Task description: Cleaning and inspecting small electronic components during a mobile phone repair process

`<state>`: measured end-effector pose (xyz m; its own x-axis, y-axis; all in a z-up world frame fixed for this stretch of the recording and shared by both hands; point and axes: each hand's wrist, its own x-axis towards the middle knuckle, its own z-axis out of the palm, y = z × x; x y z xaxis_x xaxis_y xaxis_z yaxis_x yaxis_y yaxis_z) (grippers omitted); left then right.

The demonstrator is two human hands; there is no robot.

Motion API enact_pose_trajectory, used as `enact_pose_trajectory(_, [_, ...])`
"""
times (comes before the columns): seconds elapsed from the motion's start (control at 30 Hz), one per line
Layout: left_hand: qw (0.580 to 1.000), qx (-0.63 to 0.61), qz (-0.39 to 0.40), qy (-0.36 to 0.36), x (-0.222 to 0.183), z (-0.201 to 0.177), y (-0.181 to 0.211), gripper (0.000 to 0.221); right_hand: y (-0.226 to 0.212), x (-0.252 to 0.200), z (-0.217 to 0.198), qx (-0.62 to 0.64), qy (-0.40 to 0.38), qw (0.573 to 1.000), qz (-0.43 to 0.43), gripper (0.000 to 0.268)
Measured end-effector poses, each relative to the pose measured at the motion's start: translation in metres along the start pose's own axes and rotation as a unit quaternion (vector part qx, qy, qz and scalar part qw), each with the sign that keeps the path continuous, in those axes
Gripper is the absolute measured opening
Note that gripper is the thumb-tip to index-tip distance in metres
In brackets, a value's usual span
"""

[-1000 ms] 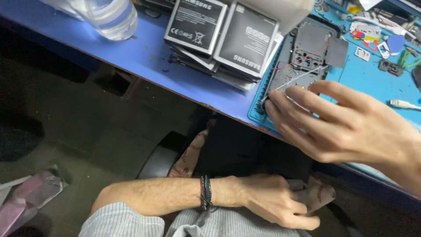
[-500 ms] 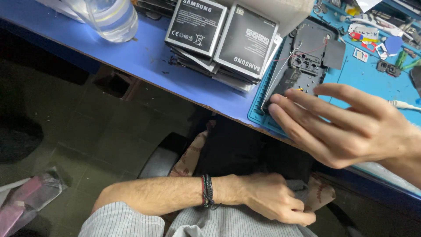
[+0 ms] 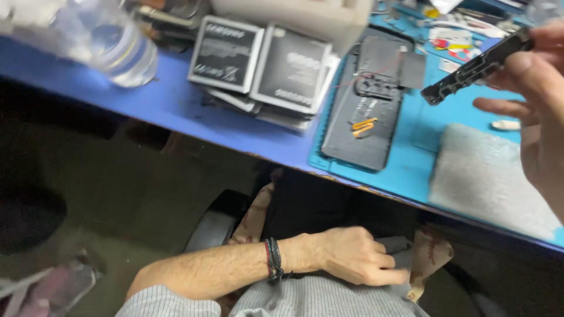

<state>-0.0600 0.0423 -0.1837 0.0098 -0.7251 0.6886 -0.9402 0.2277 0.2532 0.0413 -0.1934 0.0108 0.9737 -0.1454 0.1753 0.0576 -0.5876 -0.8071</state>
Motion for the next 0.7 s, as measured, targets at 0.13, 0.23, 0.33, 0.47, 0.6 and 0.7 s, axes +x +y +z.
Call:
enact_pose_trajectory(0.13, [1.0,-0.009,0.012,-0.017,0.0,0.003,-0.007,0.024,-0.005,-0.023,-0.032,0.051,0.032,0.992,0.109,0.037])
enact_pose_trajectory(0.23, [0.999,-0.014,0.027,-0.038,0.0,0.005,-0.013,0.023,-0.012,-0.049,-0.049,0.102,0.04,0.981,0.161,0.038])
enact_pose_trajectory(0.33, [0.997,-0.021,0.039,-0.058,0.002,0.01,-0.015,0.024,-0.01,-0.075,-0.054,0.142,0.062,0.969,0.194,0.042])
enact_pose_trajectory(0.47, [0.998,0.0,0.032,-0.059,0.01,0.01,-0.009,0.019,-0.027,-0.093,-0.055,0.089,0.028,0.976,0.197,0.047])
enact_pose_trajectory(0.6, [1.0,0.018,0.019,-0.009,0.044,-0.019,0.0,0.009,0.009,-0.129,-0.078,-0.124,0.042,0.968,0.215,0.035])
enact_pose_trajectory(0.7, [0.997,0.004,0.031,0.066,0.083,-0.058,0.002,0.01,0.121,-0.16,-0.111,-0.116,0.032,0.838,0.532,0.065])
